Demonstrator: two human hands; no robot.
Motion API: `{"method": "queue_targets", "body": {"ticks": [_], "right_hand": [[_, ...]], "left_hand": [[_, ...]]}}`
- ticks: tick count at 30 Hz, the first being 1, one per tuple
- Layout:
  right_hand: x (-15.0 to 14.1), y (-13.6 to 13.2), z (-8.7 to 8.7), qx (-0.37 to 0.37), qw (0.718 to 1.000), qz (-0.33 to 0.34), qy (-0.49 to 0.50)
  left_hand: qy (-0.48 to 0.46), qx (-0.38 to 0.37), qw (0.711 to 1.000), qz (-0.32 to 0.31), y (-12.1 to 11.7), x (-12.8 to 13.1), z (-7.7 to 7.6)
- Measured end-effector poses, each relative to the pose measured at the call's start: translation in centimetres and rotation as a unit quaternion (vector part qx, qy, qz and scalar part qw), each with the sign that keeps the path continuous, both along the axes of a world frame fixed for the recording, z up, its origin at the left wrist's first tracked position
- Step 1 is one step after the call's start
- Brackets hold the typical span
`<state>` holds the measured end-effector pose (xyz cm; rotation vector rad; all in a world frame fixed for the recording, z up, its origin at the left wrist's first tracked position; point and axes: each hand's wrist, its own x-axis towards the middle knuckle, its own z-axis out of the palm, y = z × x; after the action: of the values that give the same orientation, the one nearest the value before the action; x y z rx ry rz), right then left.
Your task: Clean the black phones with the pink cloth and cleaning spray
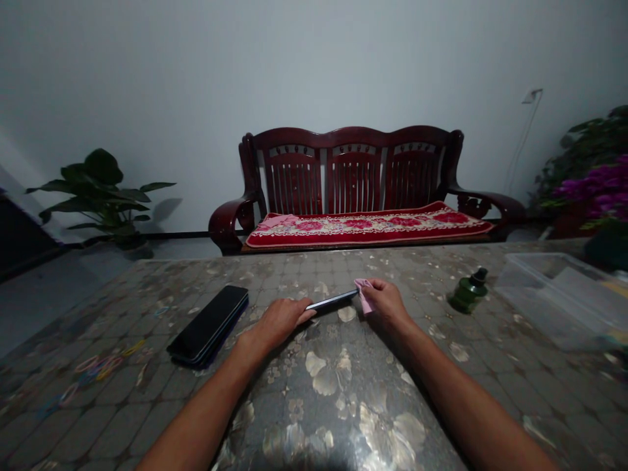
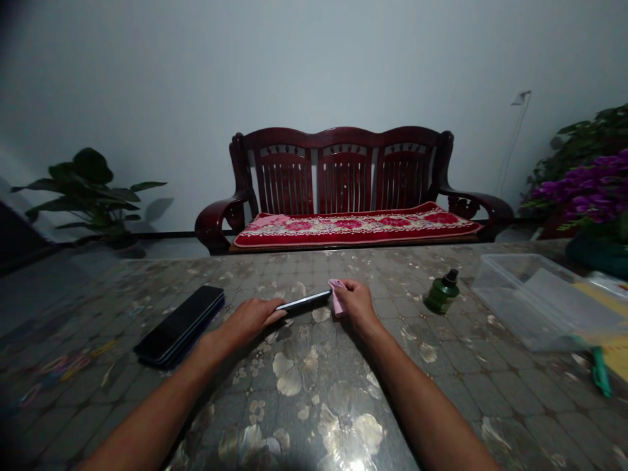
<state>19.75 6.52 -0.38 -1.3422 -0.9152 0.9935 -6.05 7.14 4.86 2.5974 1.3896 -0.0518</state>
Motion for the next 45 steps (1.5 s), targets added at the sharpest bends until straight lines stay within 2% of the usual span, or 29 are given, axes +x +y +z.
{"method": "queue_targets", "body": {"ticks": [3, 7, 12, 15, 18, 20, 25, 27, 30, 35, 40, 45], "right_hand": [[0.1, -0.4, 1.2, 0.084, 0.985, -0.034, -0.145], [0.2, -1.1, 1.9, 0.167, 0.929, -0.012, -0.330], [0.0, -2.1, 1.9, 0.222, 0.859, 0.025, -0.462], [-0.5, -2.7, 2.1, 0.225, 0.815, 0.059, -0.531], [-0.9, -3.1, 2.3, 0.227, 0.787, 0.092, -0.566], [-0.9, -3.1, 2.3, 0.233, 0.783, 0.098, -0.569], [-0.2, -2.5, 2.1, 0.224, 0.804, 0.058, -0.548], [-0.1, -2.5, 2.0, 0.227, 0.805, 0.065, -0.544], [-0.3, -2.6, 2.1, 0.241, 0.801, 0.086, -0.541], [-0.5, -3.1, 2.2, 0.255, 0.796, 0.075, -0.543], [-1.3, -3.5, 2.0, 0.313, 0.779, 0.089, -0.537], [-2.1, -3.7, 1.9, 0.335, 0.776, 0.088, -0.528]], "left_hand": [[-0.015, -0.007, 1.000, 0.007, 0.1, 0.1, 0.0], [-0.037, -0.008, 0.999, 0.001, 0.0, 0.3, -0.2], [-0.028, -0.008, 0.999, 0.023, -0.2, 0.6, -0.4], [-0.029, -0.007, 0.999, 0.025, -0.3, 0.6, -0.4], [-0.037, -0.004, 0.999, 0.023, -0.3, 0.5, -0.5], [-0.042, -0.002, 0.999, 0.021, -0.2, 0.5, -0.6], [-0.056, 0.008, 0.998, 0.014, 0.0, 0.4, -1.2], [-0.064, 0.011, 0.998, 0.011, 0.1, 0.4, -1.3], [-0.076, 0.013, 0.997, 0.010, 0.0, 0.4, -1.5], [-0.085, 0.020, 0.996, 0.006, -0.1, 0.5, -1.3], [-0.081, 0.026, 0.996, 0.014, -0.3, 0.6, -1.4], [-0.079, 0.039, 0.996, 0.010, -0.4, 0.5, -1.6]]}}
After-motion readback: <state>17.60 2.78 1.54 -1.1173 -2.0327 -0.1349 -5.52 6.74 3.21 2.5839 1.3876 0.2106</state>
